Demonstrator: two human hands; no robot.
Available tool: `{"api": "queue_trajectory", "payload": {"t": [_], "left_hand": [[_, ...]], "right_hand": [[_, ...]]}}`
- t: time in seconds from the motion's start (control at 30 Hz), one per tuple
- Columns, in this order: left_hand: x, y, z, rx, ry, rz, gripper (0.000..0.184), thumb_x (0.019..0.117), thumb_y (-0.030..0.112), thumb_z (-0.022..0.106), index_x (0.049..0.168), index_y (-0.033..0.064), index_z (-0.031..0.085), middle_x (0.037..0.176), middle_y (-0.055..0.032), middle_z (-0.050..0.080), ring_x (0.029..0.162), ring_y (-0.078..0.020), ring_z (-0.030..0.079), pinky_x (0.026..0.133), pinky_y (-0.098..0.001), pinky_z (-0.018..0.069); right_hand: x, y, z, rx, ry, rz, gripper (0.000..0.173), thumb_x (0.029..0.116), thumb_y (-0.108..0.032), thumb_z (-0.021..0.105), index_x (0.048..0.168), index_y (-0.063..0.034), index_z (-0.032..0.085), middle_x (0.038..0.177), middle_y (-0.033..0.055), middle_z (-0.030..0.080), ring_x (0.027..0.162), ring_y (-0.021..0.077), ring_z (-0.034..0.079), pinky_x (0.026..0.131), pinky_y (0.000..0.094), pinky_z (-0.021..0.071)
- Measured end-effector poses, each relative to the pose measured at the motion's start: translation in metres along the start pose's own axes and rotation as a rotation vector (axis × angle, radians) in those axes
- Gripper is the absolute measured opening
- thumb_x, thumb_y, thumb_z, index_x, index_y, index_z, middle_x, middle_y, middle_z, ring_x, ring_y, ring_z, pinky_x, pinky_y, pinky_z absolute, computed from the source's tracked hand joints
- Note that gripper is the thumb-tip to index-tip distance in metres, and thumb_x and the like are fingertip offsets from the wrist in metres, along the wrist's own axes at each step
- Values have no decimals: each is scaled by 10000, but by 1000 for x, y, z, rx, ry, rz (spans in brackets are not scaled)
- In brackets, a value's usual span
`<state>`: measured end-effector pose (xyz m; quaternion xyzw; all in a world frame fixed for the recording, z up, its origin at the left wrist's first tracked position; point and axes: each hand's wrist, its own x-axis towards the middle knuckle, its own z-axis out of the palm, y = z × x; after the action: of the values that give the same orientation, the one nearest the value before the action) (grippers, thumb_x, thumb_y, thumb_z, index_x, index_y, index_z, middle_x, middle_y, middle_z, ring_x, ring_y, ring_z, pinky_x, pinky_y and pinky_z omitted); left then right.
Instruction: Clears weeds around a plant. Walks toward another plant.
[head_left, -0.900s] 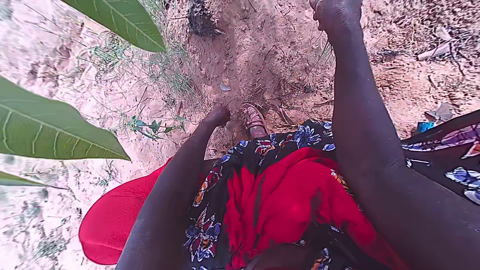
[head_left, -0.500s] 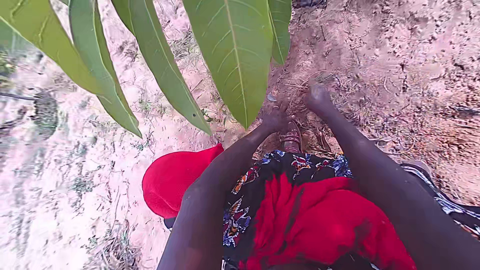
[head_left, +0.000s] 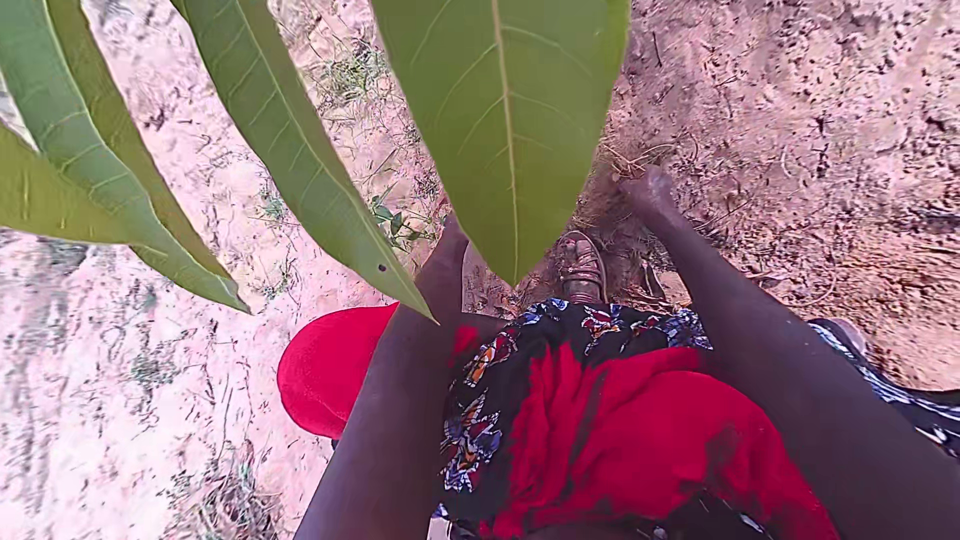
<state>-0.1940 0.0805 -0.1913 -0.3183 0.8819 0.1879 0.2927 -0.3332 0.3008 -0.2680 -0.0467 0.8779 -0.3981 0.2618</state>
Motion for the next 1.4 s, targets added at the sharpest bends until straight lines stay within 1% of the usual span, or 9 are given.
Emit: {"api": "queue_trajectory", "payload": {"t": [0.1, 0.23, 0.3, 0.4, 0.5, 0.7, 0.8, 1.0, 1.4], "left_hand": [[7, 5, -2, 162, -42, -42, 341, 1044, 56, 491, 1340, -69, 605, 1352, -341, 584, 1285, -494, 559, 1075, -647, 408], [17, 29, 16, 363, 16, -146, 355, 1024, 212, 560, 1179, -94, 650, 1319, -312, 609, 1277, -465, 576, 1008, -648, 454], [22, 42, 21, 452, -37, -176, 432, 1058, 277, 533, 1234, -106, 624, 1385, -308, 572, 1324, -448, 547, 1046, -619, 446], [27, 47, 19, 473, -100, -176, 363, 1038, 124, 534, 1319, -101, 579, 1442, -313, 524, 1362, -456, 510, 1074, -609, 431], [27, 42, 17, 422, -90, -177, 351, 1016, 62, 550, 1325, -104, 566, 1429, -332, 521, 1350, -480, 507, 1068, -631, 421], [28, 49, 28, 574, -119, -176, 378, 1025, 75, 538, 1345, -127, 550, 1437, -337, 522, 1350, -484, 513, 1065, -624, 430], [33, 35, 38, 518, -111, -150, 368, 1038, 80, 523, 1346, -120, 548, 1447, -303, 531, 1380, -452, 494, 1092, -610, 407], [70, -10, 50, 609, -58, 4, 307, 1038, 99, 505, 1255, -75, 635, 1352, -283, 611, 1300, -454, 566, 1016, -642, 458], [60, -16, 55, 538, -73, -1, 312, 1043, 119, 501, 1230, -88, 641, 1329, -301, 615, 1276, -461, 586, 1016, -632, 480]], "right_hand": [[12, 16, 4, 85, 28, 9, 417, 1036, -272, 627, 1197, 112, 637, 1165, 308, 666, 1095, 422, 656, 995, 588, 475], [7, 14, 14, -9, 67, 27, 438, 1027, -284, 600, 1231, 102, 629, 1251, 340, 634, 1222, 483, 598, 1030, 660, 427], [2, 11, 17, -65, 50, 18, 439, 1045, -280, 567, 1234, 111, 631, 1289, 352, 615, 1260, 492, 579, 1043, 664, 421], [0, 13, 16, -53, 36, 16, 436, 1049, -267, 568, 1236, 121, 630, 1316, 355, 598, 1275, 487, 567, 1054, 653, 416], [2, 17, 17, -19, 33, 9, 417, 1041, -246, 570, 1223, 124, 626, 1294, 354, 605, 1248, 490, 582, 1028, 660, 431], [1, 17, 17, -14, 45, -27, 377, 1049, -250, 568, 1163, 96, 663, 1245, 319, 644, 1220, 457, 604, 1025, 631, 431], [-1, 15, 15, -17, 41, -7, 387, 1050, -247, 565, 1188, 104, 650, 1273, 329, 627, 1247, 461, 589, 1039, 630, 423], [1, 15, 17, -31, 28, 17, 406, 1061, -277, 546, 1241, 75, 638, 1315, 315, 615, 1277, 449, 578, 1056, 631, 424], [-2, 11, 16, -37, 11, 15, 387, 1075, -240, 518, 1269, 73, 638, 1356, 290, 612, 1319, 424, 561, 1101, 596, 402]]}}
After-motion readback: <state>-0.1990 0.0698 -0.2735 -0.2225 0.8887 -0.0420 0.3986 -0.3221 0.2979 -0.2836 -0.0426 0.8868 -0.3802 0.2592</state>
